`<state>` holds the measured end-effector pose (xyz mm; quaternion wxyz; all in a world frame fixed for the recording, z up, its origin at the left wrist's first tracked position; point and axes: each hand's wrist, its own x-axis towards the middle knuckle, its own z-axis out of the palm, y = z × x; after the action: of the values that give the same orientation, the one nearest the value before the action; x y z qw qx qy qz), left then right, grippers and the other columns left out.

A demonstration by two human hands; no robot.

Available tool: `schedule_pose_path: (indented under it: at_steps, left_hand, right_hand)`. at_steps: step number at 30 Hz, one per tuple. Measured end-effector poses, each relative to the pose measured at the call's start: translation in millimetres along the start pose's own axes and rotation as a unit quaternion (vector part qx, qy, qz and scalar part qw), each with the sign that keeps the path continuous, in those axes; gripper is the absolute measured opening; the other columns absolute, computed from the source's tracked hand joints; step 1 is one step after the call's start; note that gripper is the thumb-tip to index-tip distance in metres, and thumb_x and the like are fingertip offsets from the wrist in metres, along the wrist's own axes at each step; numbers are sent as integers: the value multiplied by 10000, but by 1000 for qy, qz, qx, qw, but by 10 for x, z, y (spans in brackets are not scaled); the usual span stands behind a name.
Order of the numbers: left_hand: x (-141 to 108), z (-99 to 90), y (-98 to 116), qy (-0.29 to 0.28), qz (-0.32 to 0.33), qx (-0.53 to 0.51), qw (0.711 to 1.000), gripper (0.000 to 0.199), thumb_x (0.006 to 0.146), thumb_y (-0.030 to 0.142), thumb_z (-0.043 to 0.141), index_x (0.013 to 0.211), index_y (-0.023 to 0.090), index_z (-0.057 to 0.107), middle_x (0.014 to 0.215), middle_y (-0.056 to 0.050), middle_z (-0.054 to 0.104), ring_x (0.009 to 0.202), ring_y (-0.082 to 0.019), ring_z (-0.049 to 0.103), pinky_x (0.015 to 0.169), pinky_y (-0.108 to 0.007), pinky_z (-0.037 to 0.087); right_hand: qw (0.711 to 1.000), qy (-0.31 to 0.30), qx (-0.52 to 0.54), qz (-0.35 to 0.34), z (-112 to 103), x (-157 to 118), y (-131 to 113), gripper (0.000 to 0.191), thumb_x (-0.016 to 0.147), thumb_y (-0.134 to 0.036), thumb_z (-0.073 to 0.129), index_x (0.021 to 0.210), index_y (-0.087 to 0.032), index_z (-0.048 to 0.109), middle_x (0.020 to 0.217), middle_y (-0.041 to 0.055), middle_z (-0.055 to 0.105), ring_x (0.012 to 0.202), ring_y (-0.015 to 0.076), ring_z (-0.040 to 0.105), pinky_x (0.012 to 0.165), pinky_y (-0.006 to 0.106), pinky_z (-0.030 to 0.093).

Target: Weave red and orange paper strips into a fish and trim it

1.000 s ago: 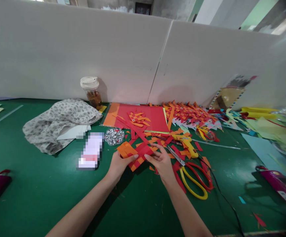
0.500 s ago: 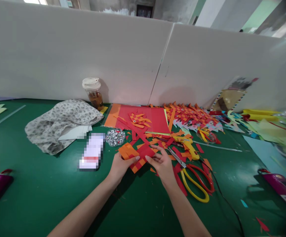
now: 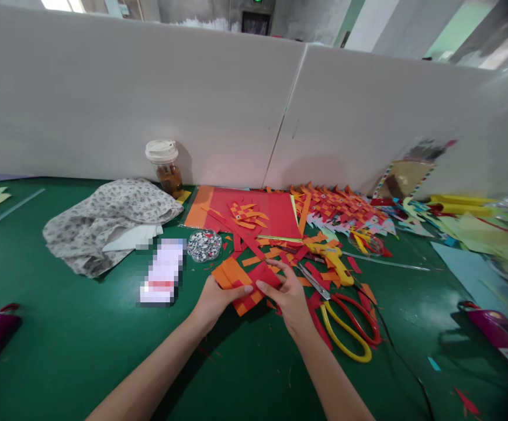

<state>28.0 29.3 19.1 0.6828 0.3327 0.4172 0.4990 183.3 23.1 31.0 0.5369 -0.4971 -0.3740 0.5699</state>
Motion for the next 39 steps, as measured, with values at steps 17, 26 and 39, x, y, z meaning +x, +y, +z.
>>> schedule_pose_path:
  at_steps: [17,26,39]
  left_hand:
    - [4,0,1,31,-22,6,999,401,531,200,828,895,122,681,929,-93,735,821,-241,690,768,-340,547]
    - [-5,8,-17,20,34,71,997,259,664,332,741,844,150,698,851,-47,734,776,-194,668,726,-287,526]
    - [36,-57,-38,17,33,142,989,264,662,383,731,759,139,705,726,-36,716,651,-157,628,608,-230,480]
  right_hand:
    - [998,-49,38,3,22,-13,-14,684,534,-336,819,1131,-241,498,923,50,680,849,237,660,772,378,520]
    - [997,16,-68,-23,5,-9,31,520,617,-345,771,1067,-230,538,816,17,679,739,201,657,695,338,537]
    - [996,-15,-86,-16,-27,6,60,468,645,-347,753,1041,-229,532,705,-12,677,658,180,651,665,323,521]
